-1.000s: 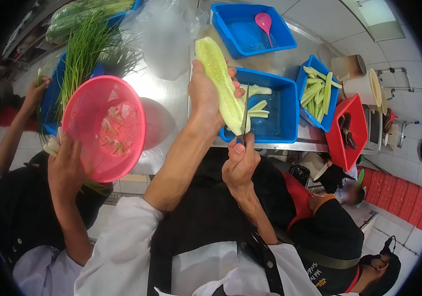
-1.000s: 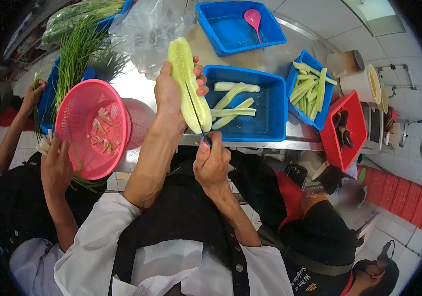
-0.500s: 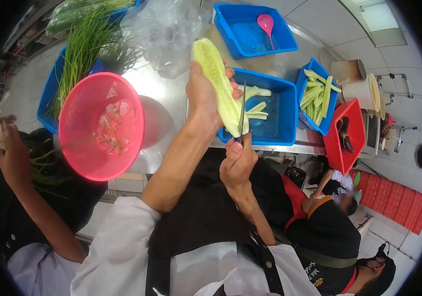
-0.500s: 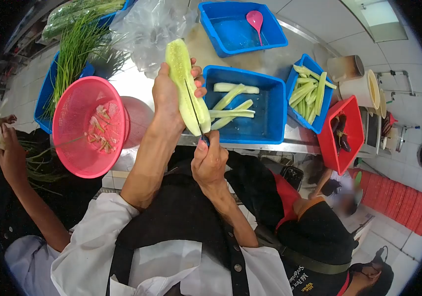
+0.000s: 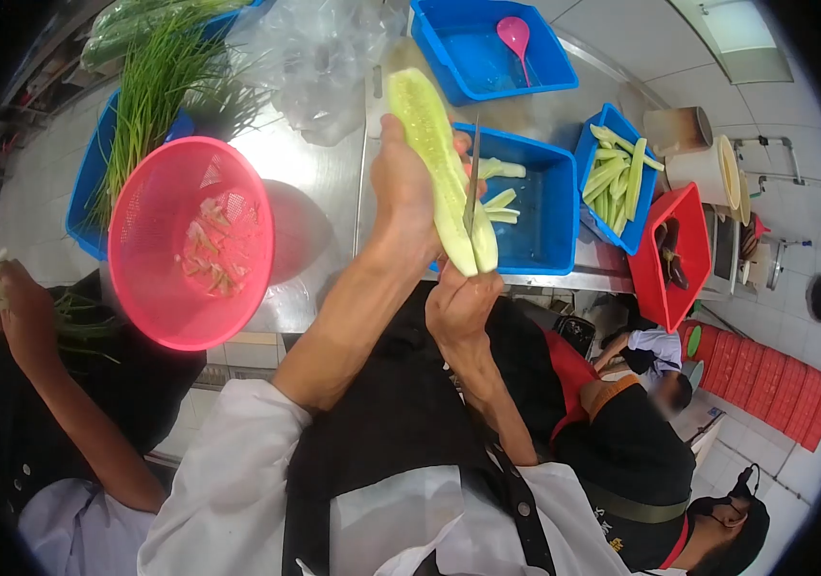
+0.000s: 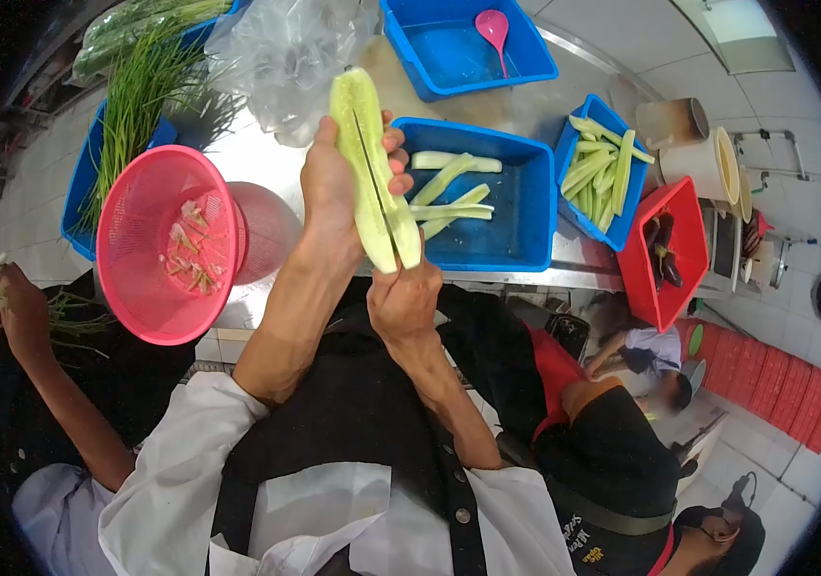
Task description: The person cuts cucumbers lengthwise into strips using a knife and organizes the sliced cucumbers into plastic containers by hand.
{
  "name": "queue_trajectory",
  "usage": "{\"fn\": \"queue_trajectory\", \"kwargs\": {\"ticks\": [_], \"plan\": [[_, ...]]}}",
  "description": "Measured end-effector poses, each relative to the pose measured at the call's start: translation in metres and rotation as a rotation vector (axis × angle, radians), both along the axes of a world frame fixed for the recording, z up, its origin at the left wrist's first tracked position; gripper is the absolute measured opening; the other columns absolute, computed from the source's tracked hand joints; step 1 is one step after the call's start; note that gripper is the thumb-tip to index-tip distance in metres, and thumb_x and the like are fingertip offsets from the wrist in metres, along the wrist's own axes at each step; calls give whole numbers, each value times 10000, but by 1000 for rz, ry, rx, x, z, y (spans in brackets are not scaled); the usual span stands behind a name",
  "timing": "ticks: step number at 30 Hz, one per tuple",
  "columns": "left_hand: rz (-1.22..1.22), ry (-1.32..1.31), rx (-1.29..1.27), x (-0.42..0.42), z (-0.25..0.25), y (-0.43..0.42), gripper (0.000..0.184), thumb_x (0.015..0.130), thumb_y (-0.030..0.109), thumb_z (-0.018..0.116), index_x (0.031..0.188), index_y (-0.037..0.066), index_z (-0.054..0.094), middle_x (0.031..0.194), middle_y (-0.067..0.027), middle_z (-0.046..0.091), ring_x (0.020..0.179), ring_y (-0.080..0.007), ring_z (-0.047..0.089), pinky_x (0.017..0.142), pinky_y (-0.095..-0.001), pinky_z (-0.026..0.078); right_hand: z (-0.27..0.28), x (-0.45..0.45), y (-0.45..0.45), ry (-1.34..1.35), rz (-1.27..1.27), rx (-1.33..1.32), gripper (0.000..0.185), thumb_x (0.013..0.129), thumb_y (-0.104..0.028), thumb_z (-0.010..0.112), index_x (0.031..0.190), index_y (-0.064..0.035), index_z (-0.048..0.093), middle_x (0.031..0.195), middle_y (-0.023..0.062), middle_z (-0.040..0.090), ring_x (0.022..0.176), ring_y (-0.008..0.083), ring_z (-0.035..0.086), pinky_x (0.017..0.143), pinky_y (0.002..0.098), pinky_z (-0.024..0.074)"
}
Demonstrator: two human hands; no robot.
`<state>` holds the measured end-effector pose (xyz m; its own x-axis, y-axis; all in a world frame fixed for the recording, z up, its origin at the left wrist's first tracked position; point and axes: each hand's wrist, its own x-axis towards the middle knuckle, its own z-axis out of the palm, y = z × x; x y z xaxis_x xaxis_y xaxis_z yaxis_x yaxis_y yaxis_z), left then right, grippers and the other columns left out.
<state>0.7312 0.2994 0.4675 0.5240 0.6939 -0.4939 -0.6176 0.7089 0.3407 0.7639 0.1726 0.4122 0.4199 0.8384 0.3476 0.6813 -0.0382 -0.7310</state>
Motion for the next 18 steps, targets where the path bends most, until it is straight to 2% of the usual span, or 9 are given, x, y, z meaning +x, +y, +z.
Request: {"fn": "queue_trajectory", "kwargs": {"ticks": [1, 8, 10, 14, 18], "plan": [[-19, -13, 9, 0, 2, -2, 530, 1006, 425, 125, 1030, 10, 454, 717, -64, 458, 582, -149, 417, 463, -281, 372, 2, 0, -1, -55, -7, 6, 193, 866, -60, 485, 991, 73, 548, 818, 234, 557, 665, 423, 583, 575, 459, 468], [1, 41, 23, 0, 3, -4, 544, 1004, 448, 122, 1043, 22, 459, 713, -55, 465, 547, -140, 426, 468, -278, 395, 0, 2, -2, -66, 1, -31, 182, 819, -5, 525, 985, 50, 576, 887, 237, 571, 699, 425, 594, 578, 447, 483], [-5, 95, 1, -2, 7, -8, 549, 1003, 454, 115, 1043, 29, 461, 702, -51, 464, 534, -139, 426, 474, -284, 405, 1, 1, 0, -133, 22, 21, 218, 806, 20, 540, 1017, 52, 584, 949, 246, 591, 754, 427, 611, 623, 435, 505], [-23, 43, 21, -1, 3, -15, 552, 1001, 461, 116, 1041, 33, 462, 697, -53, 468, 519, -143, 427, 493, -298, 423, 12, -1, 10, -215, -25, 145, 267, 790, 40, 558, 1055, 51, 586, 973, 247, 610, 813, 423, 618, 692, 430, 516], [-29, 114, 77, 1, 0, -24, 565, 995, 488, 145, 1054, 26, 463, 695, -68, 477, 522, -171, 458, 541, -314, 444, -4, 1, 4, 62, -24, 123, 294, 787, 42, 567, 1080, 51, 584, 984, 239, 622, 873, 422, 610, 751, 420, 510]]}}
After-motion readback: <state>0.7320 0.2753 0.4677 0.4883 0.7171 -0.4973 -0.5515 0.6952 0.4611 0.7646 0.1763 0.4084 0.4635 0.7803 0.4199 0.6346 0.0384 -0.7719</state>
